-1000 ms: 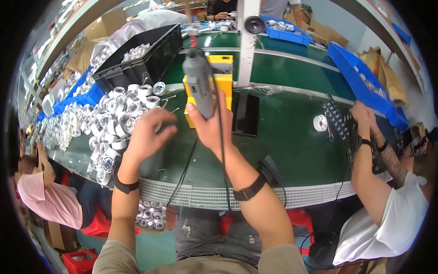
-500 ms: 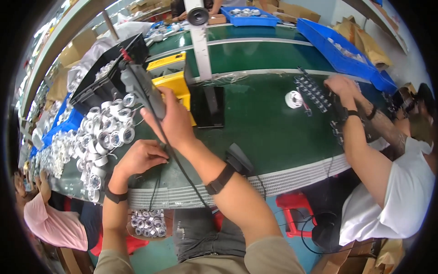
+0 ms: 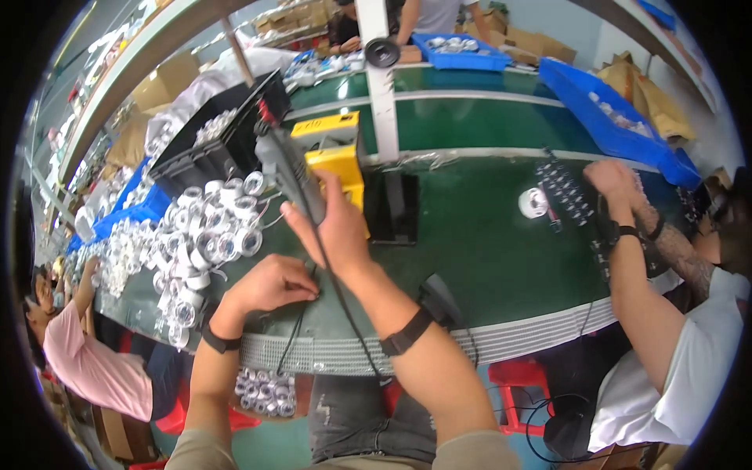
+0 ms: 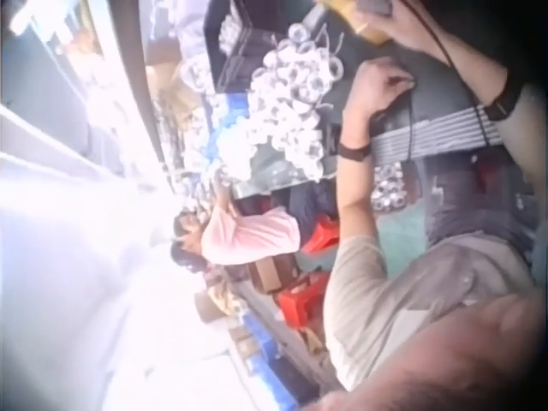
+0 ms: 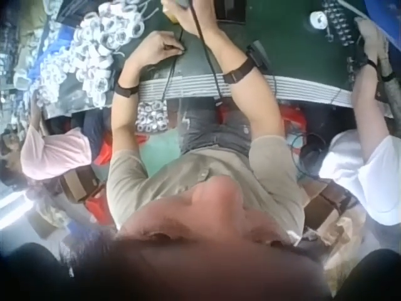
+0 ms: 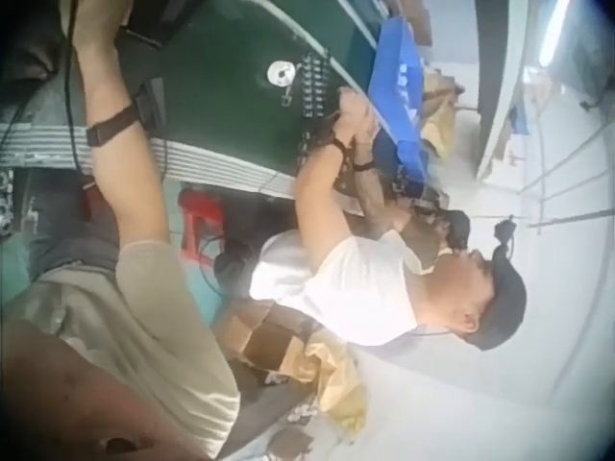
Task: Assembling and fastening components of LED light bulbs on a production line using an electric screwdriver.
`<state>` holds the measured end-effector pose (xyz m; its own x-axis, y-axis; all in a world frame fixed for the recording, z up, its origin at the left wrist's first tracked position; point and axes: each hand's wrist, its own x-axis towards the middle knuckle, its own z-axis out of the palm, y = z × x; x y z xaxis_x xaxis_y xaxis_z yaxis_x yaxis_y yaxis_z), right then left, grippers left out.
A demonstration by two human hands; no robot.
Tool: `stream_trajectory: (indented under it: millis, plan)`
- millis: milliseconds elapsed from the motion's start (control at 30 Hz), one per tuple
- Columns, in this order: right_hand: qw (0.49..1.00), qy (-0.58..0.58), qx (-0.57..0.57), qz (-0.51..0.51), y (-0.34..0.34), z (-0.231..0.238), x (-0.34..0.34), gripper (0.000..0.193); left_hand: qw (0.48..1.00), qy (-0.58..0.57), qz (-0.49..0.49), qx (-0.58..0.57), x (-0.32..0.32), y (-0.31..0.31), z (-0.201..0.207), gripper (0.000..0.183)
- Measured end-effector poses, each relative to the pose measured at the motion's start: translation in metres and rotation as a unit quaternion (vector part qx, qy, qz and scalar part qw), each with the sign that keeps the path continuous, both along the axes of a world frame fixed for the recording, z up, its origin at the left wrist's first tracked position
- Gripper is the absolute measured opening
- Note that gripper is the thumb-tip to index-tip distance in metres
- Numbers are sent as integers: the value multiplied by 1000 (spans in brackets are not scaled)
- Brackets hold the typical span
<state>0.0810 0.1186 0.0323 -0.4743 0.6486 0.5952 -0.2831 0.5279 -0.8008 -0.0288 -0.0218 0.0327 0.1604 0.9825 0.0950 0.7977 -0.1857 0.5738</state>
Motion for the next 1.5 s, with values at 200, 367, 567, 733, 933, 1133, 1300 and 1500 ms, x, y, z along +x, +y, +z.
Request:
stream_trajectory:
  millis: [200,367,567,733,933,1133,1300,1500]
  plan:
    - [1000,-13,24,10,2,0,-2,55,998,-34,46,-9,8,-2,10,10]
    - [1000,9,18,5,3,5,4,54,960,-82,233,132,-5,8,46,4]
    - [999,-47,18,17,3,17,27,53,916,0,320,241,-31,72,119,13]
    - [975,-14,120,-186,43,21,72,41,912,150,312,220,-72,118,98,22]
    - [840,-231,181,-457,156,-6,189,55,860,133,352,345,-81,96,57,20]
    - [763,-459,94,-446,189,-31,229,60,852,22,439,283,-20,24,44,18]
    - [848,-413,15,-331,180,-27,215,46,950,-68,300,54,-1,-24,25,20]
    - [800,-471,68,-365,158,-12,166,81,964,-225,104,-99,20,-18,4,17]
